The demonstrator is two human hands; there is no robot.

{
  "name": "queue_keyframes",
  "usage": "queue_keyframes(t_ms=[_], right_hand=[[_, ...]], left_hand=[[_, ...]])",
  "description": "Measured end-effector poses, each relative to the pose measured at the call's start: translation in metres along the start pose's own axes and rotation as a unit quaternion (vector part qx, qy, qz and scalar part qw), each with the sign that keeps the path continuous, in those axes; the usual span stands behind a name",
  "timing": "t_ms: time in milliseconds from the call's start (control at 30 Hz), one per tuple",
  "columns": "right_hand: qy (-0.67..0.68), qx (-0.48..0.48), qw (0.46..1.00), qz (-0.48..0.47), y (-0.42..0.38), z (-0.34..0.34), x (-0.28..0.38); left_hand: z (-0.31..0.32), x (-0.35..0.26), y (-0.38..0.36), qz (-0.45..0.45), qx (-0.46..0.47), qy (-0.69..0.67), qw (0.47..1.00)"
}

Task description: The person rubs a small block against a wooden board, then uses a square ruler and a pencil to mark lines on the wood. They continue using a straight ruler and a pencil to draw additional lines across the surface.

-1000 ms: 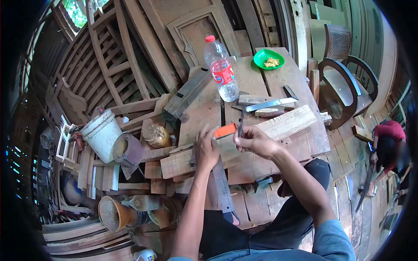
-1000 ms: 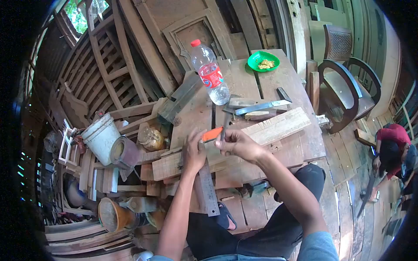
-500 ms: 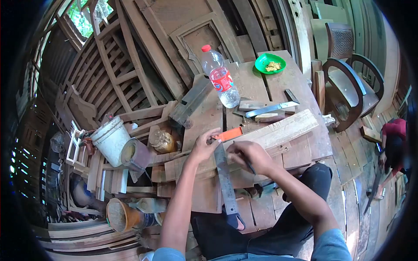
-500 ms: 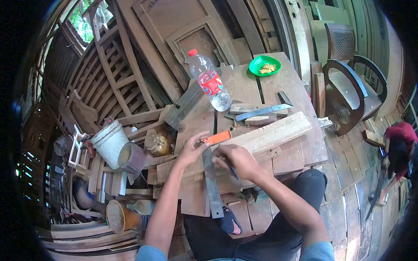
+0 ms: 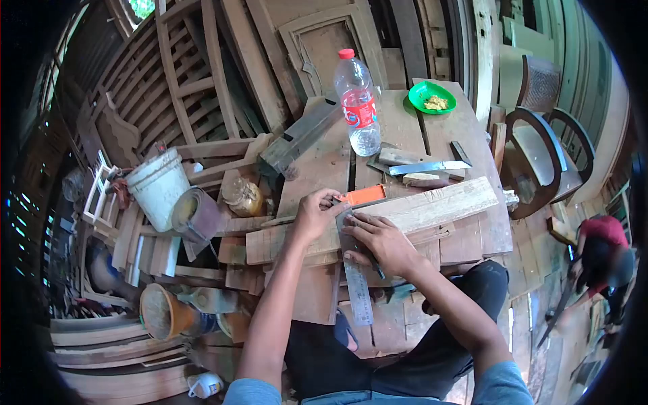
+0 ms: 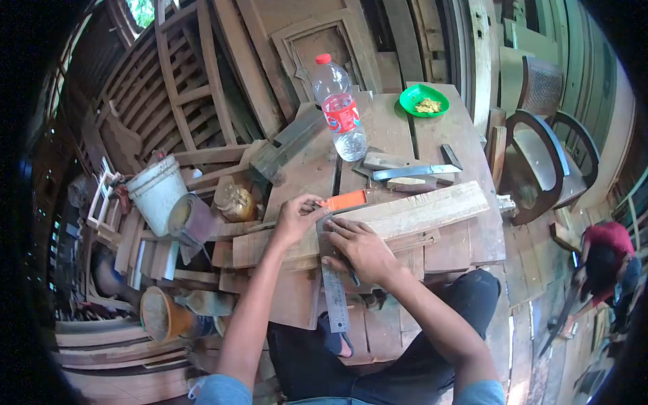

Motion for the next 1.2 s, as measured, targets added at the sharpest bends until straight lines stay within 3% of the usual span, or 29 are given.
queue_keyframes(t_ms=[300, 400, 733, 1200], right_hand=[[0.039, 0.009, 0.999, -0.007, 0.003, -0.018, -0.003], [0.065, 0.012, 0.998, 0.000, 0.004, -0.022, -0.007], [0.009, -0.021, 1.000, 0.021, 0.003, -0.014, -0.001], [-0.003, -0.024, 0.999, 0.040, 0.004, -0.010, 0.002]], left_hand=[[0.010, -0.002, 0.003, 0.019, -0.012, 0.003, 1.000], [0.012, -0.004, 0.002, -0.013, -0.004, 0.018, 1.000], [0.009, 0.006, 0.005, -0.024, 0.045, -0.104, 0.993], [0.009, 0.011, 0.003, -0.020, 0.020, -0.061, 0.998]])
Point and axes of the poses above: each hand's wrist, its own y-axis towards the middle knuckle, its own z-axis out of the palm, x = y × z, the point moved 6 cm from there along y, towards the middle knuckle, and after that the axes turned 3 degrees about -y, right-handed, at the moved point
